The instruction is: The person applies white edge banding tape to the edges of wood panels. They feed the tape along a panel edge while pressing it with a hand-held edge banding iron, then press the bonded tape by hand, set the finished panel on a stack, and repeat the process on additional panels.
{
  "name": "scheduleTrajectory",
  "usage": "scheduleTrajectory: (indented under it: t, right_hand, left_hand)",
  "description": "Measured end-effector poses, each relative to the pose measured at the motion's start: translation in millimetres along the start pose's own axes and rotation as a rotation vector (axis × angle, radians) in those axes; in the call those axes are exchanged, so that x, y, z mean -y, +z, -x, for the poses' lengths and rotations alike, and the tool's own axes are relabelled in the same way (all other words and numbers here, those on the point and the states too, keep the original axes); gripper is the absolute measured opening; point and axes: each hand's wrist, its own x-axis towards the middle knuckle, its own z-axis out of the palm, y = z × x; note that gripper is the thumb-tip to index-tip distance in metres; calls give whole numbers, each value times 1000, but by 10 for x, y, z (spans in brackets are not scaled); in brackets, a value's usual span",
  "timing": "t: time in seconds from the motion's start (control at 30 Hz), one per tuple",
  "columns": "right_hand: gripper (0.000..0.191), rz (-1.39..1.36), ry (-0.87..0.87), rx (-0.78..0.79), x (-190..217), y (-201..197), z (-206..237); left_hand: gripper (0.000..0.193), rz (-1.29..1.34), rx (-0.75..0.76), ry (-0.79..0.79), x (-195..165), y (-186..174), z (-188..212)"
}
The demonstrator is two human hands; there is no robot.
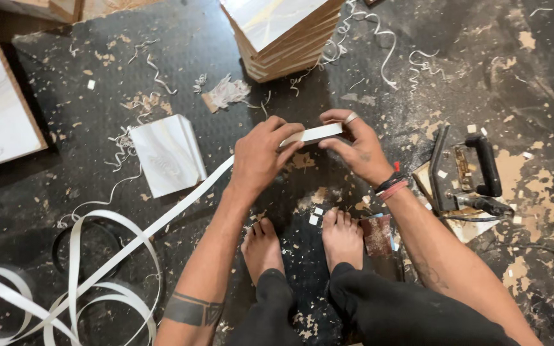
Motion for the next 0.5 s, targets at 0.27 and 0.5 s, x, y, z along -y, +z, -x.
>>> scheduleTrajectory:
  t: [0.27, 0.5]
  right_hand:
    - [24, 158, -33, -30, 84, -2, -55]
    - [23, 18, 89, -8, -50, -67, -23]
  left_hand:
    - [27, 29, 66, -61, 37, -29, -52]
    - [28, 111, 38, -111, 78, -24, 28]
